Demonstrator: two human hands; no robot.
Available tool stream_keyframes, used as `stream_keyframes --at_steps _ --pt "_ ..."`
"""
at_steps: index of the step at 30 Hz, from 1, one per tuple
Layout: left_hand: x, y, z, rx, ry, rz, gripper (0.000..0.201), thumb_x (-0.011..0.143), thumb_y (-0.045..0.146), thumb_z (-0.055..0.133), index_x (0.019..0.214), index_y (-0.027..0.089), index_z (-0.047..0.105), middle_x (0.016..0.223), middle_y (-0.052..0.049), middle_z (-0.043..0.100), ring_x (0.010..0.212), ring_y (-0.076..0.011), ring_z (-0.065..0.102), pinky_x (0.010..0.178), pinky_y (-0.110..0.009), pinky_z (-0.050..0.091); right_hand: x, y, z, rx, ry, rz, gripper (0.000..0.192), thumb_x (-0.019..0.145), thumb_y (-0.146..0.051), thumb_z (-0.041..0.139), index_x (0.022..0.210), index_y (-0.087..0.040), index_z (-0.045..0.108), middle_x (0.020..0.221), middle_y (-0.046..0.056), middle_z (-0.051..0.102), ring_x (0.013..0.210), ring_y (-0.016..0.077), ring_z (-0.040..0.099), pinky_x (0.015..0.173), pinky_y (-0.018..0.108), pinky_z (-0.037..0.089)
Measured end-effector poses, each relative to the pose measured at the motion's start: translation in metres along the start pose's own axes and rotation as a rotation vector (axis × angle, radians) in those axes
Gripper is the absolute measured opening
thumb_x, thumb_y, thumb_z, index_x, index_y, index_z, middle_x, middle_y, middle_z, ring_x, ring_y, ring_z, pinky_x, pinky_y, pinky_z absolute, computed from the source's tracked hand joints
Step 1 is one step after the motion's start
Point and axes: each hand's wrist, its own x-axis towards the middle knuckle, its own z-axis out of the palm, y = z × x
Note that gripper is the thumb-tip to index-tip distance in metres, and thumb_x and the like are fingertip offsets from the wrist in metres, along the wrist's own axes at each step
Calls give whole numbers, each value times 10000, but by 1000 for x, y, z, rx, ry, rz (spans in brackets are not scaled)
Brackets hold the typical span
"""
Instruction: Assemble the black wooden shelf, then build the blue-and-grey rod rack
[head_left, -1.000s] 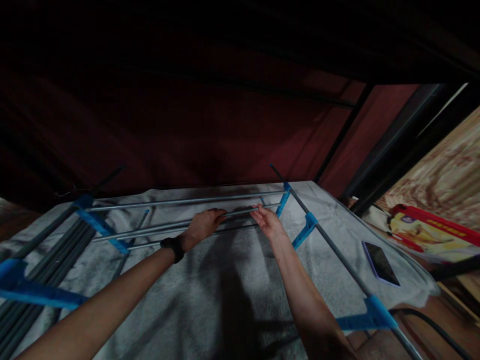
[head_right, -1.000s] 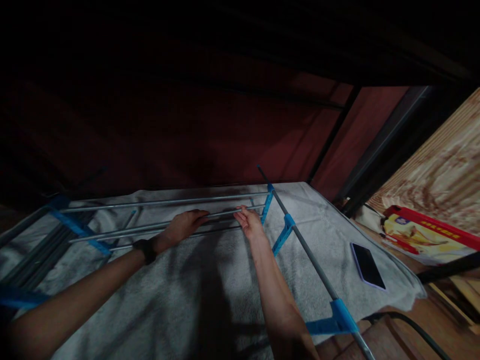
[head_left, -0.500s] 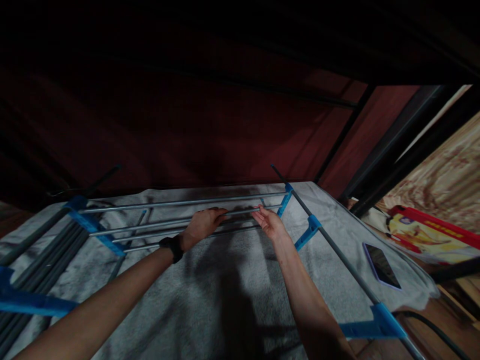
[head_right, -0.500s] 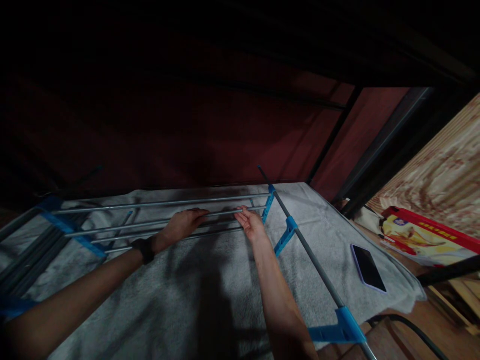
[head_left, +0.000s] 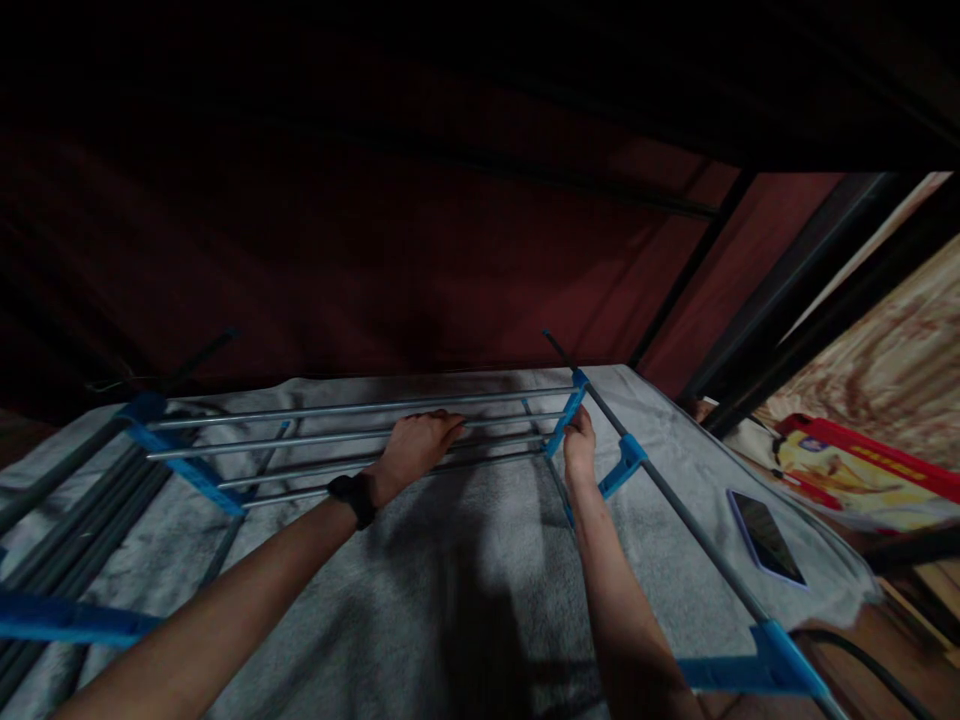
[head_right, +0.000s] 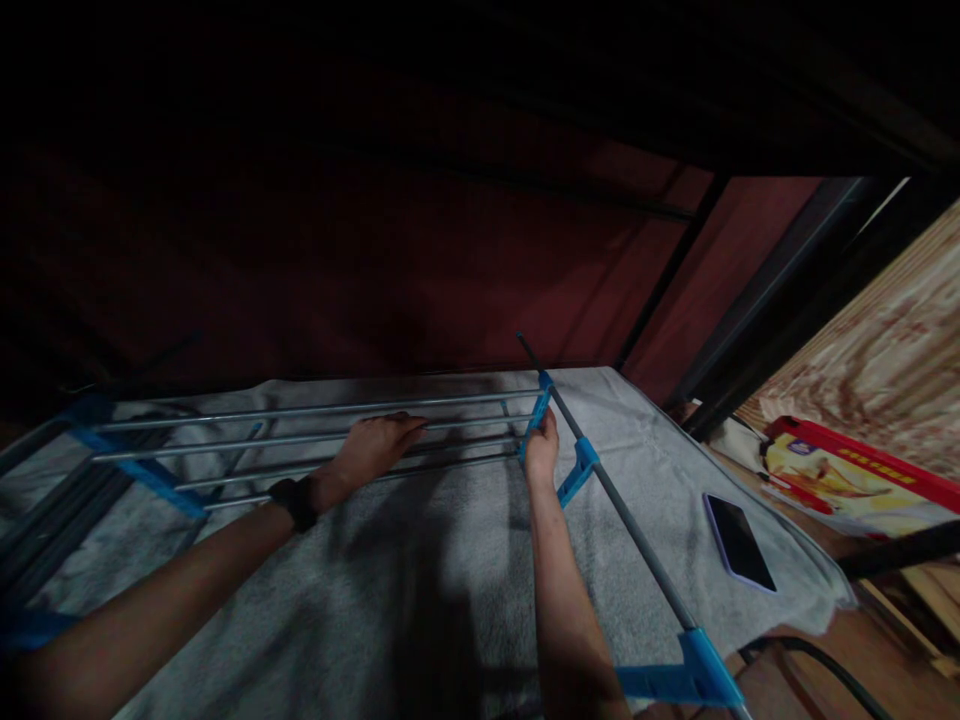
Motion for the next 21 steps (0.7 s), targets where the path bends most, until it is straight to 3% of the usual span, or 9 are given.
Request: stream_keyframes --at_steps 2,8,21 --pt "1 2 1 21 13 7 424 1012 420 290 1231 293 630 1070 -54 722 911 -231 691 739 -317 477 -1 -2 1 -84 60 -37 576 694 -223 446 1241 -186 621 1271 57 656 1270 217 522 1133 398 343" --pt "-1 1 11 21 12 -20 441 1013 411 276 1249 290 628 1101 -52 727 917 -242 699 719 -324 473 -6 -3 -2 -172 39 -34 613 703 -237 430 1282 -189 624 1227 51 691 1219 223 569 1100 403 386" --pt "8 0 11 -28 -66 -60 478 1004 449 258 1173 296 677 1054 -75 748 943 -270 702 800 -363 482 -8 -1 2 -246 49 -39 644 694 -253 383 1291 -197 618 1240 53 679 1214 215 562 1071 396 405"
